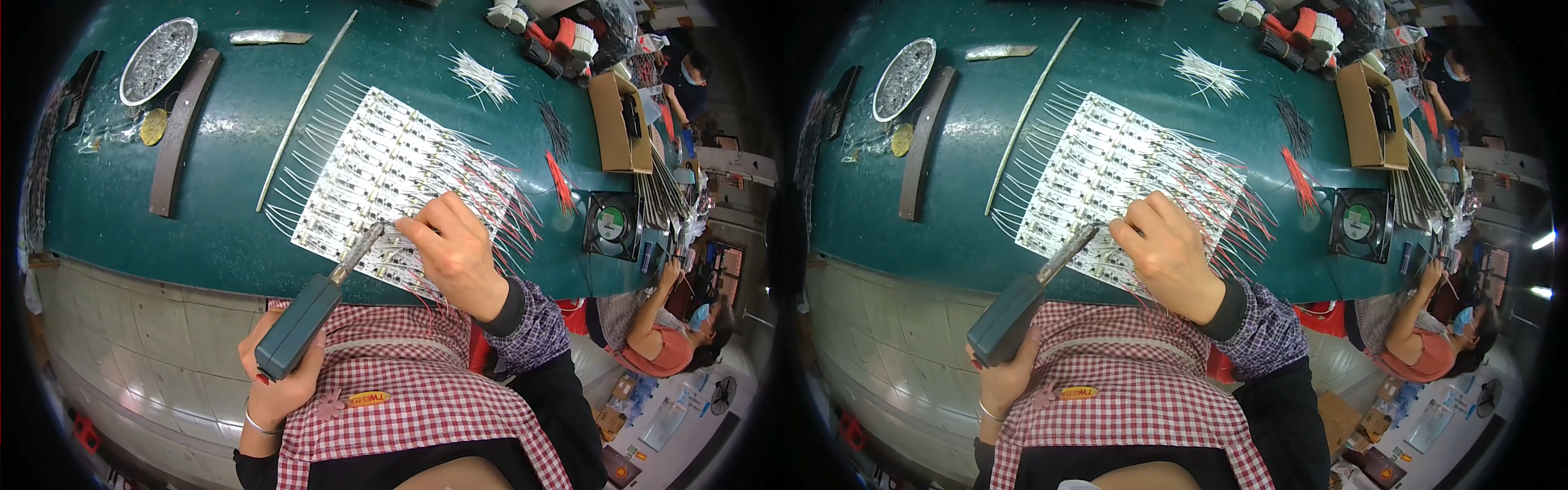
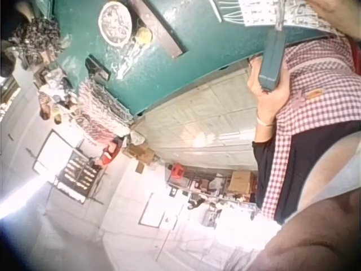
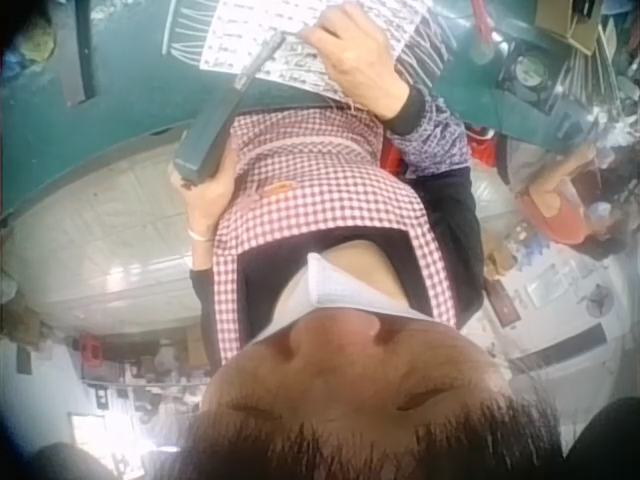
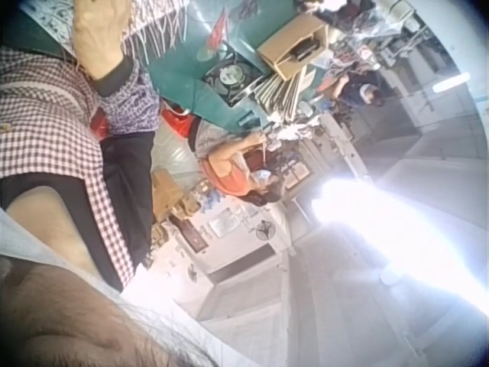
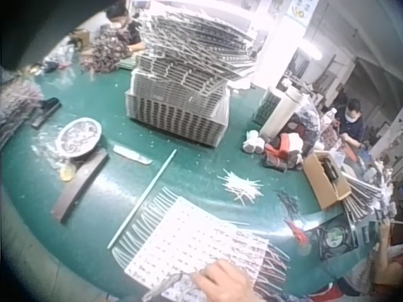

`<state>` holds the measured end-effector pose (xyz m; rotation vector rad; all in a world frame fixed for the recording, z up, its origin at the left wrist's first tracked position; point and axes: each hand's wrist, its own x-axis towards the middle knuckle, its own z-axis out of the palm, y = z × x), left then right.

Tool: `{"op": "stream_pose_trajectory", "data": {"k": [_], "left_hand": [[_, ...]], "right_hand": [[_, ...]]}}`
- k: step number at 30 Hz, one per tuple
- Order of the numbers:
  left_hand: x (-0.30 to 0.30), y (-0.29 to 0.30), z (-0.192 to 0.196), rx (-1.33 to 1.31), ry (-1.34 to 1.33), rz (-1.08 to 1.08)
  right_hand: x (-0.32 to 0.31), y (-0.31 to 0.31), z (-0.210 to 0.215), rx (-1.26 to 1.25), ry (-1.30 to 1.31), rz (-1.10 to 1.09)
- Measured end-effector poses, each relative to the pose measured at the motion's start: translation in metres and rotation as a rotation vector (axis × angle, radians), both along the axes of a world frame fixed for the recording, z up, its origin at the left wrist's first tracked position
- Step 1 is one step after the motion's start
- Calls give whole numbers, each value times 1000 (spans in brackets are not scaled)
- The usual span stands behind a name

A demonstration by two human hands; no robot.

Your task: The person solders wires onto a circuit board using a soldering tool, aligns the wires on the board with a metal rod, picks up wires by hand, and solders them onto the circuit board.

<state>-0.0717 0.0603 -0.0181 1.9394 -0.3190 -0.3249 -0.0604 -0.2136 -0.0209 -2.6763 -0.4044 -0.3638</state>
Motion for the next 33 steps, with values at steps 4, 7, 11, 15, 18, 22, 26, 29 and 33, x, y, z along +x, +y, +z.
{"op": "stream_pose_trajectory", "data": {"k": [4, 7, 11, 15, 18, 22, 26, 29, 33], "left_hand": [[-2, 2, -2, -11, 26, 5], [-4, 5, -2, -10, 35, 31], [-7, 7, -4, -29, 10, 78], [-7, 9, -3, -32, -18, 62], [-8, 10, -2, -25, -21, 61], [-10, 12, -2, -33, 19, 82], [-11, 14, -4, -33, -11, 42], [-12, 15, -4, -17, -24, 17], [-11, 11, -4, -13, -1, 11]], "right_hand": [[0, 0, 1, -12, 11, 3], [-1, 0, 2, -13, 14, 2], [-1, 0, 0, -15, 10, -9], [-2, 1, 0, -9, 25, -29], [-3, 2, 1, -5, -53, -25], [-9, 6, 3, 63, -44, -7], [-10, 8, 0, 64, -15, -9], [-10, 8, -1, 63, -13, -11], [-9, 6, -2, 30, 0, -2]]}}
